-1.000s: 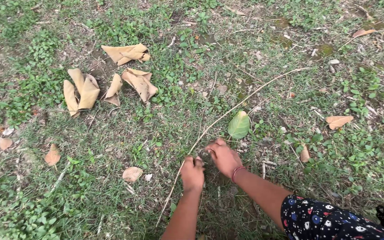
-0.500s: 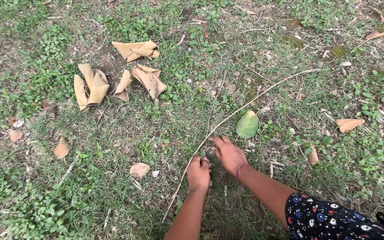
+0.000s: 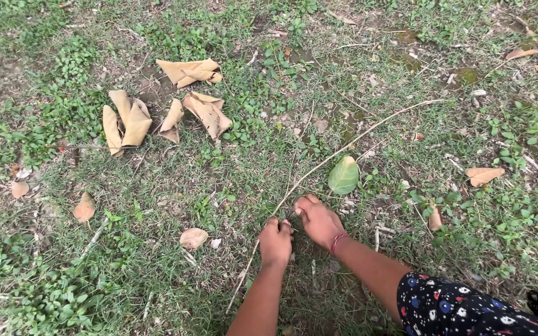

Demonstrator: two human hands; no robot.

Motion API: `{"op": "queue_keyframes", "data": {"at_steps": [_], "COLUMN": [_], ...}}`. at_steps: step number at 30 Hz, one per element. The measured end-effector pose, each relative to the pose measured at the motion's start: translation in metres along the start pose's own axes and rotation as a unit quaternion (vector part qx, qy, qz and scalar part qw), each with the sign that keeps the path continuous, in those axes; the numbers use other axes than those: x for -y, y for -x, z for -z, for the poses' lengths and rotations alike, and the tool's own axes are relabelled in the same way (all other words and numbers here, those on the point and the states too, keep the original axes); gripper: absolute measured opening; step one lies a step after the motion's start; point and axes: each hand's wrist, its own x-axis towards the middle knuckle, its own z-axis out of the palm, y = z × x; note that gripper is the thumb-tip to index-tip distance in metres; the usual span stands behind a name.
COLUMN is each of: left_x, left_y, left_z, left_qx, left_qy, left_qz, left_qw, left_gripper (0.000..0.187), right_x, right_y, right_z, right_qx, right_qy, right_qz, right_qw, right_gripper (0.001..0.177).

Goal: Picking and collecting small green plants or herbs from the ground in an outdoor grassy area.

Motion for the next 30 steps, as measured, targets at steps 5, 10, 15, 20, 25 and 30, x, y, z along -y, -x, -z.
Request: {"op": "queue_keyframes", "data": {"at_steps": [5, 10, 15, 20, 25, 30], "left_x": [0.001, -0.004, 0.0, -0.019, -0.019, -0.026], "left_y": [-0.005, -0.002, -0.003, 0.009, 0.004, 0.005], "left_z": [-0.012, -0.022, -0.034, -0.026, -0.025, -0.028], "left_qx": [-0.008, 0.003, 0.015, 0.027, -0.028, -0.039], "left_qy": [-0.037, -0.024, -0.057, -0.062, -0.09, -0.134], "left_qz": [0.019, 0.036, 0.034, 0.11, 0.109, 0.122], "left_qw": [0.999, 0.999, 0.998, 0.992, 0.99, 0.983], "left_gripper": [0.019, 0.017, 0.018, 0.02, 0.029, 0.029], "right_x": [0.013, 0.009, -0.004, 0.019, 0.017, -0.011], "right_y": [0.013, 0.014, 0.012, 0.027, 0.041, 0.05], "right_z": [0.017, 0.031, 0.024, 0.03, 0.009, 0.007], "right_qx": [0.015, 0.061, 0.061, 0.119, 0.092, 0.097], "right_qy": [0.04, 0.083, 0.09, 0.105, 0.008, -0.051], "right_qz": [-0.072, -0.091, -0.048, -0.081, -0.086, 0.003], "right_qw": [0.997, 0.991, 0.993, 0.984, 0.992, 0.994], "right_gripper": [0.017, 0.019, 0.023, 0.021, 0.024, 0.026]}}
